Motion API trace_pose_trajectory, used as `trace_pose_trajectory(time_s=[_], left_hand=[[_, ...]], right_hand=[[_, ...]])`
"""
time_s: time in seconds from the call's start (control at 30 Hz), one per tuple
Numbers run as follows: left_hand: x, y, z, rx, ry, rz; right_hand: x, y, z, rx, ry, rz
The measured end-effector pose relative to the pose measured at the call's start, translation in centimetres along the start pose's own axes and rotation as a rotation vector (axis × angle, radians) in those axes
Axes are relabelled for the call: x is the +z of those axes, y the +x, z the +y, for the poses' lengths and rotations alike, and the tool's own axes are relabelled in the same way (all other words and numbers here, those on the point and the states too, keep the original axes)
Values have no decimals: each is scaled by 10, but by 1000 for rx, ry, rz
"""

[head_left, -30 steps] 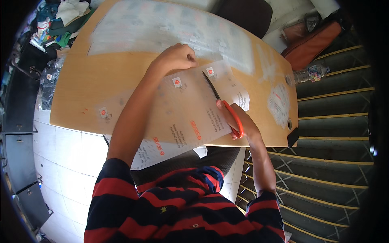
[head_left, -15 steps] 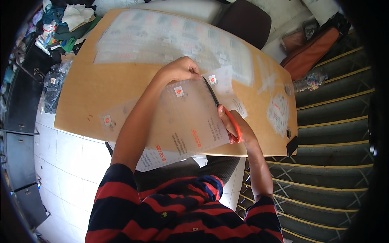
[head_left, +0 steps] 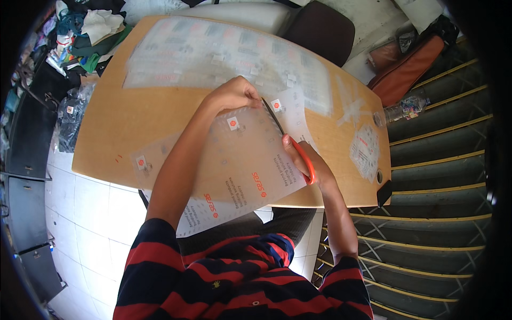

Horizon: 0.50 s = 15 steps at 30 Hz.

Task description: The person uses red-handled scissors to cut a large sheet of translucent paper with printed text and logos into smaller rectangular pieces. They hold the paper steady with their left hand while cutting with their right hand, repeatedly trimming the edges and separating sections on a wooden table.

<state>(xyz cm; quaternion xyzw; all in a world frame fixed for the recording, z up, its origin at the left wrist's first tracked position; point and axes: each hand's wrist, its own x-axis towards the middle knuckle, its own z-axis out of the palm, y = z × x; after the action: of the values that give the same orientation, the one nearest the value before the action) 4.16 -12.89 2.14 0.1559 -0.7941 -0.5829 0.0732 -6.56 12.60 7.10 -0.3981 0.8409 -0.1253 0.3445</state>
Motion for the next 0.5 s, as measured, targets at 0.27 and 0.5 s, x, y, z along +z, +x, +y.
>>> trace_pose_trajectory(time_s=[0.27,0.5], left_hand=[[-1,1,-2,27,-22,3],[-5,6,-7,39,67,-25]], right_hand=[[1,-8,-10,-74,107,43],[-7,-14,-18,119,243,-33]])
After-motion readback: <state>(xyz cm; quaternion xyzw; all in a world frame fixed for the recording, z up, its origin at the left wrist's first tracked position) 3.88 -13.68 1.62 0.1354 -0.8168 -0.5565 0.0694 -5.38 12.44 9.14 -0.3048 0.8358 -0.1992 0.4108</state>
